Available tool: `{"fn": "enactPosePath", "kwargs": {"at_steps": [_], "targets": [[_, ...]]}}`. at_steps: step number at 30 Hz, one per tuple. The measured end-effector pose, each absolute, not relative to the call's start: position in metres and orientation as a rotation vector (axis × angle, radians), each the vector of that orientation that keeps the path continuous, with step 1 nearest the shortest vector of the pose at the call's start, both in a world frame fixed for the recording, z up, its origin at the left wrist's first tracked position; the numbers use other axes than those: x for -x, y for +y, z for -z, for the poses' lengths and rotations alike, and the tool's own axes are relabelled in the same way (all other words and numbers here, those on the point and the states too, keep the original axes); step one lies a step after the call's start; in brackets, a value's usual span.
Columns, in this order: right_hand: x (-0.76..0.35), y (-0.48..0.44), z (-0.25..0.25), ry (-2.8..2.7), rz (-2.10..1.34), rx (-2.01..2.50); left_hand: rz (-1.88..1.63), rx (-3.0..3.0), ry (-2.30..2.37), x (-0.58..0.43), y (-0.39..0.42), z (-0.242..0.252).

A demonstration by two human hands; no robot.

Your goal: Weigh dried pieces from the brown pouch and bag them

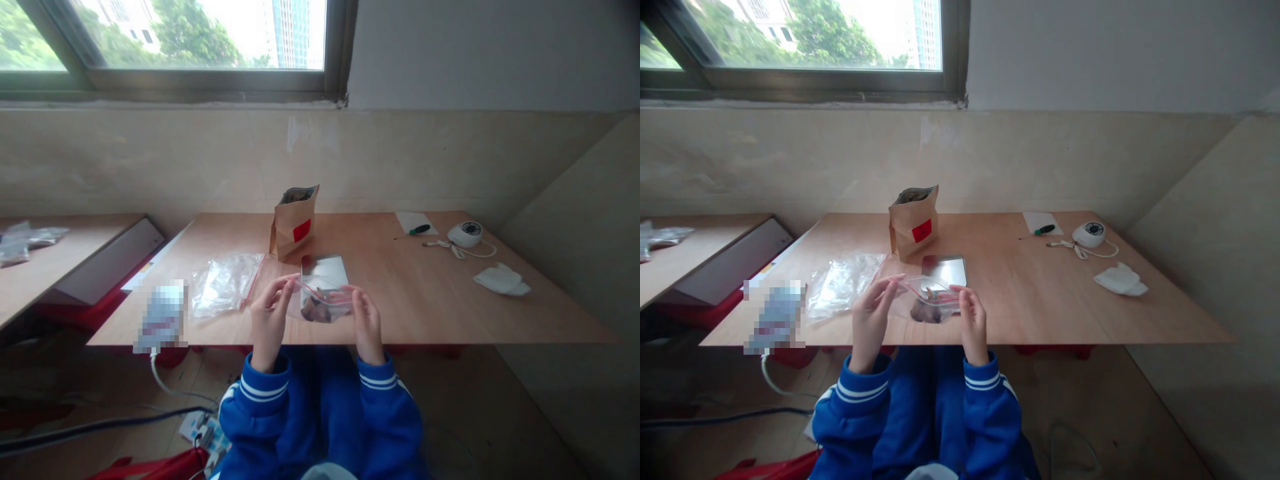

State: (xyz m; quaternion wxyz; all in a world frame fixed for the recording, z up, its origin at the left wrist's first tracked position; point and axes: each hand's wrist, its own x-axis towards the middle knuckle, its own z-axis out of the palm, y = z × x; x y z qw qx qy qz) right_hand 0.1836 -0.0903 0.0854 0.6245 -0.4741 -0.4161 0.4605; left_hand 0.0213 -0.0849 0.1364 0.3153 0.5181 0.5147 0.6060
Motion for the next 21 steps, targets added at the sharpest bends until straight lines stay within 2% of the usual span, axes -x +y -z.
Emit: {"fn": "enactPosePath", "kwargs": {"at_steps": [4, 11, 17, 21], "targets": [[-0.19, -0.092, -0.088, -0.989, -0.938, 1.174, -1.69, -1.218, 1.392, -0.025, -0.086, -0.129], [-0.205, -0.102, -0.104, -1.105, -0.707, 1.312, -1.595, -1.006, 1.244, -0.033, -0.091, -0.108], [-0.21, -0.103, -0.103, -1.039, -0.995, 1.099, -1.693, -0.818, 1.156, -0.043, -0.095, -0.096], [-0.213, -0.104, -0.104, -1.032, -0.979, 1.135, -1.678, -0.827, 1.125, -0.043, -0.094, -0.093]]}}
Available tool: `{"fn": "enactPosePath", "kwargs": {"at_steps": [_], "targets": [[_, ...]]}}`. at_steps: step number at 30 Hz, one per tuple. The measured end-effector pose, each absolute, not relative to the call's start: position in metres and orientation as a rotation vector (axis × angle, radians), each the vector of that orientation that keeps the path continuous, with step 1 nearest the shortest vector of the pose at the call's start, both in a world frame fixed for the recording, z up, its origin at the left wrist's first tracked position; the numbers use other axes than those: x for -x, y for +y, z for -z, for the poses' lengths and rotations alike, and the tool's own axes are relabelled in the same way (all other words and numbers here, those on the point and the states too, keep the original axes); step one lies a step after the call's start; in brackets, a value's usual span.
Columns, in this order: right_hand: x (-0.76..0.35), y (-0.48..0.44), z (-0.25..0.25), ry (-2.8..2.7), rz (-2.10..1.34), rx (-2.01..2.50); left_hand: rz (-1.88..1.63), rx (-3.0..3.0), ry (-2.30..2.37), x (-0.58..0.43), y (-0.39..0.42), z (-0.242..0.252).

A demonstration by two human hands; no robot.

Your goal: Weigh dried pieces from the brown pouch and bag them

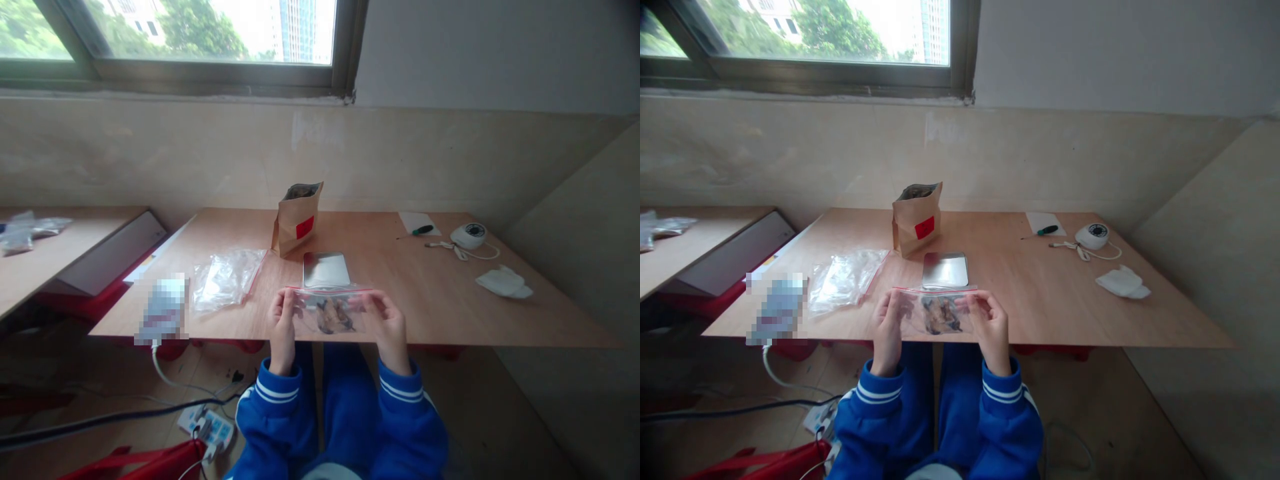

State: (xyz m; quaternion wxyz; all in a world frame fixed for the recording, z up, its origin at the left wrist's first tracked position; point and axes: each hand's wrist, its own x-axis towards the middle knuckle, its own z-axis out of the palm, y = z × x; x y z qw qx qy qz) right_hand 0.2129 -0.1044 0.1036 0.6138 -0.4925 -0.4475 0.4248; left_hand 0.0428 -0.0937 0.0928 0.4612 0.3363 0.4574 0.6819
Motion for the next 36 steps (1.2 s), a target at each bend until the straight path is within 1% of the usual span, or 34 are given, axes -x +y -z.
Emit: {"fn": "enactPosePath", "kwargs": {"at_steps": [8, 16, 25, 28, 36], "targets": [[-0.215, -0.105, -0.104, -0.987, -0.799, 1.192, -1.589, -0.708, 1.018, -0.043, -0.092, -0.087], [-0.215, -0.107, -0.103, -0.999, -0.695, 1.187, -1.553, -1.019, 1.221, -0.025, -0.094, -0.096], [-0.202, -0.112, -0.112, -0.973, -0.504, 1.152, -1.666, -1.1, 1.311, -0.019, -0.103, -0.11], [-0.202, -0.111, -0.112, -0.956, -0.553, 1.132, -1.699, -1.055, 1.277, -0.025, -0.104, -0.112], [-0.205, -0.108, -0.105, -0.94, -0.954, 1.072, -1.627, -0.758, 0.954, -0.044, -0.105, -0.11]]}}
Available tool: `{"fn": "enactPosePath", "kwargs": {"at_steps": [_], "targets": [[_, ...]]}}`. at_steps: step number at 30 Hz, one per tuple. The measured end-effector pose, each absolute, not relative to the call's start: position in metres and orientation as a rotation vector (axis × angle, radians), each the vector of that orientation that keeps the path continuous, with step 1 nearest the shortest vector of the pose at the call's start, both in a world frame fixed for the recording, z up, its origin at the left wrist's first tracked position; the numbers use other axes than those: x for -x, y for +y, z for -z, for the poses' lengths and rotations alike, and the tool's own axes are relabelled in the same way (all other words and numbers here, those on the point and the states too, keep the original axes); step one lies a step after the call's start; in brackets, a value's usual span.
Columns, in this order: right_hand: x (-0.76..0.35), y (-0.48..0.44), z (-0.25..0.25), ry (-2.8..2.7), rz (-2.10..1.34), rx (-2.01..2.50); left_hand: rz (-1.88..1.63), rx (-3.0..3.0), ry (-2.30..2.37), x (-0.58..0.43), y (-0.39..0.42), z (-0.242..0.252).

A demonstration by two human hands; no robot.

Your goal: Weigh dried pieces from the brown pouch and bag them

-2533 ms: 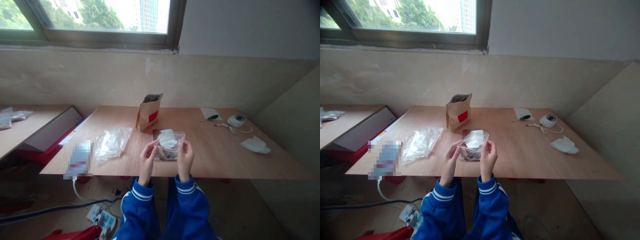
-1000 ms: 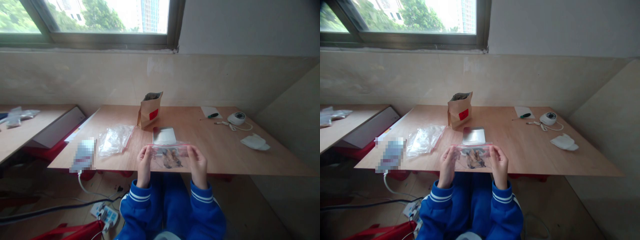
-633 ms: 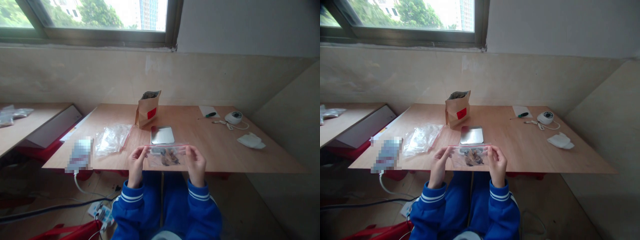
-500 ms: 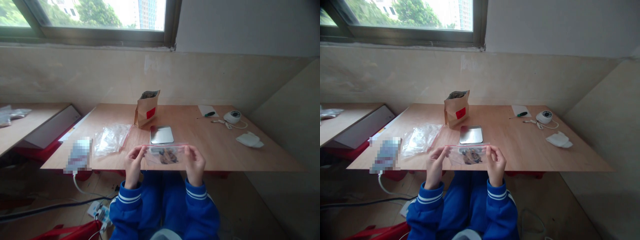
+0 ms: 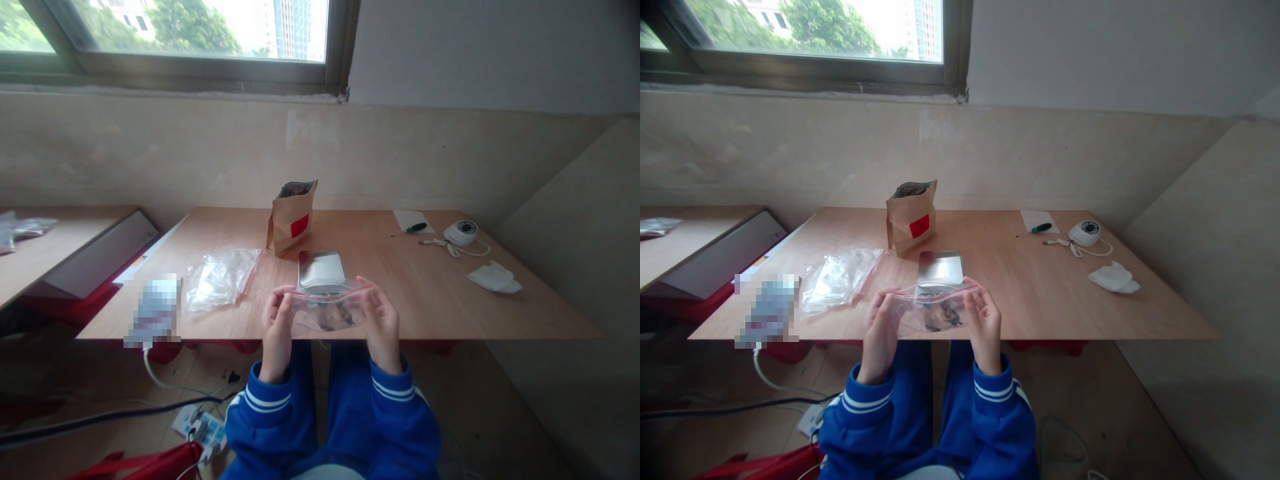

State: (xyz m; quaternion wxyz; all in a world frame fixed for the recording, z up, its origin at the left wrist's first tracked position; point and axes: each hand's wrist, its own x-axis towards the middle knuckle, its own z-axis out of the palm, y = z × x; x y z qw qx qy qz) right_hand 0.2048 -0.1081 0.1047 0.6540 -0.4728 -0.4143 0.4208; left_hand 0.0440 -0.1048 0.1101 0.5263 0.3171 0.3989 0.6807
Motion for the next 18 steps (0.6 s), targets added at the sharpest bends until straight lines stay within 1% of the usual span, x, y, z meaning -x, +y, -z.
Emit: {"fn": "enactPosePath", "kwargs": {"at_steps": [5, 12, 18], "targets": [[-0.206, -0.108, -0.099, -0.909, -1.011, 1.069, -1.646, -0.77, 0.923, -0.04, -0.106, -0.11], [-0.209, -0.107, -0.099, -0.849, -0.877, 1.134, -1.631, -0.901, 0.994, -0.03, -0.105, -0.103], [-0.21, -0.107, -0.1, -0.871, -0.854, 1.168, -1.56, -0.982, 1.116, -0.03, -0.102, -0.101]]}}
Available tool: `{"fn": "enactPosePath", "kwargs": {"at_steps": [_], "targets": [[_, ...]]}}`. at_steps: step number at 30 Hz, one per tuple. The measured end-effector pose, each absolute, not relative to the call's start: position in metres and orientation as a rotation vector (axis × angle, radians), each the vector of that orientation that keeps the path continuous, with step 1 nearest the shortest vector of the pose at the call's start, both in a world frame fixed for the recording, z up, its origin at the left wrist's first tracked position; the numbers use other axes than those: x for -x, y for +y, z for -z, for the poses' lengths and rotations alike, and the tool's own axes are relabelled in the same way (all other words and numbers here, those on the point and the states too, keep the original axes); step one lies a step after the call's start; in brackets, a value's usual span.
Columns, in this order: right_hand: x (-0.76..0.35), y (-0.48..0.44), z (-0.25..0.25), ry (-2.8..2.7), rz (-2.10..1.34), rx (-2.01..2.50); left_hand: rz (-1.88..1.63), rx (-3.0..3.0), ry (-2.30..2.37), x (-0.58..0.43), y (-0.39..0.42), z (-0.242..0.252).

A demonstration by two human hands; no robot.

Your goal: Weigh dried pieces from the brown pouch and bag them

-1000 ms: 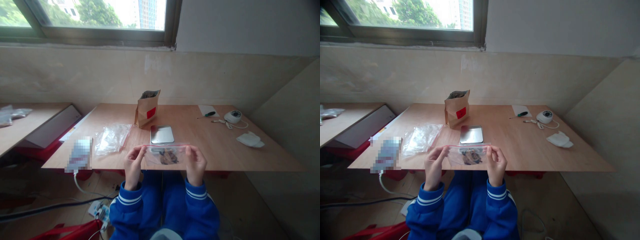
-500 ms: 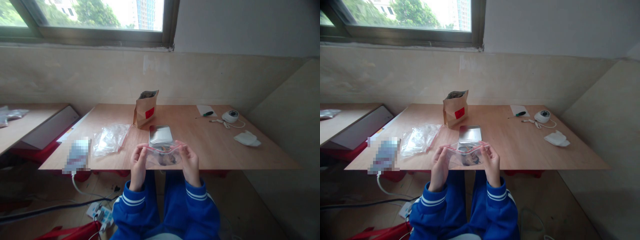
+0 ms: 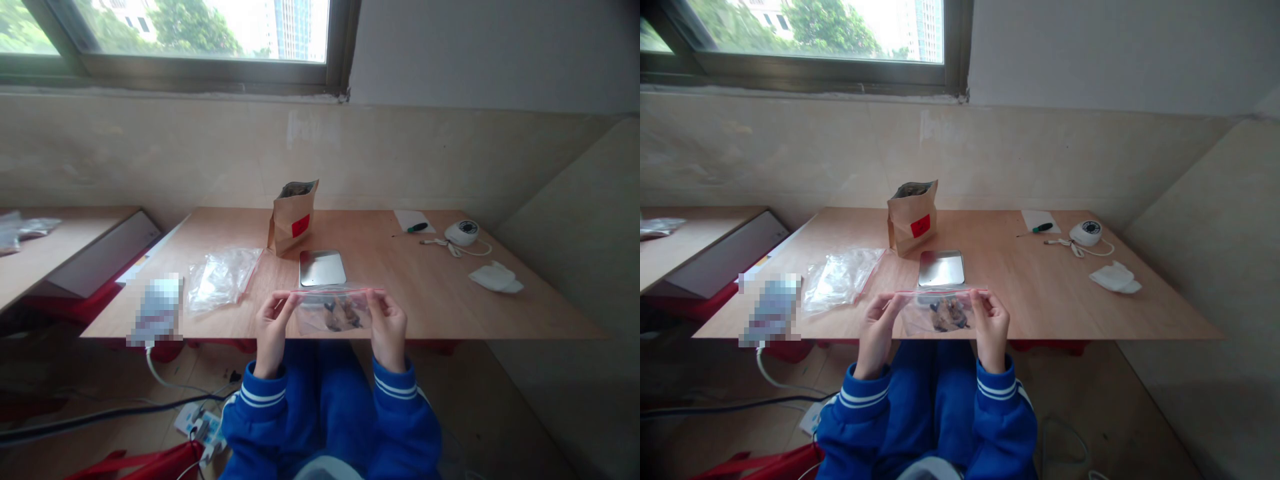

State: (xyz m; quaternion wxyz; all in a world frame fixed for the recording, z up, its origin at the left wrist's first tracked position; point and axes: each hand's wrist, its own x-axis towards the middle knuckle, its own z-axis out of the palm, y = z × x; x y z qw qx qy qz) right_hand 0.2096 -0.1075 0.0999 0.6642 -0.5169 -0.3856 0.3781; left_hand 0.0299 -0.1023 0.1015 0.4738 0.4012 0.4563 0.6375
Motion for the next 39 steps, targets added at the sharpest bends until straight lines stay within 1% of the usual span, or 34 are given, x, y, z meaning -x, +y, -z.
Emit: {"fn": "enactPosePath", "kwargs": {"at_steps": [5, 9, 13, 17, 28, 39], "targets": [[-0.216, -0.107, -0.095, -0.93, -0.883, 1.161, -1.611, -1.026, 1.091, -0.028, -0.105, -0.102], [-0.221, -0.109, -0.098, -1.037, -0.96, 1.13, -1.679, -1.089, 1.17, -0.028, -0.107, -0.103], [-0.218, -0.11, -0.104, -1.199, -1.022, 1.122, -1.739, -1.014, 1.209, -0.031, -0.106, -0.099], [-0.214, -0.109, -0.103, -1.236, -1.02, 1.142, -1.686, -0.864, 1.127, -0.032, -0.103, -0.091], [-0.214, -0.11, -0.1, -1.191, -0.962, 1.153, -1.519, -1.132, 1.172, -0.025, -0.111, -0.101], [-0.225, -0.117, -0.105, -1.333, -1.058, 1.099, -1.587, -1.056, 1.204, -0.024, -0.11, -0.097]]}}
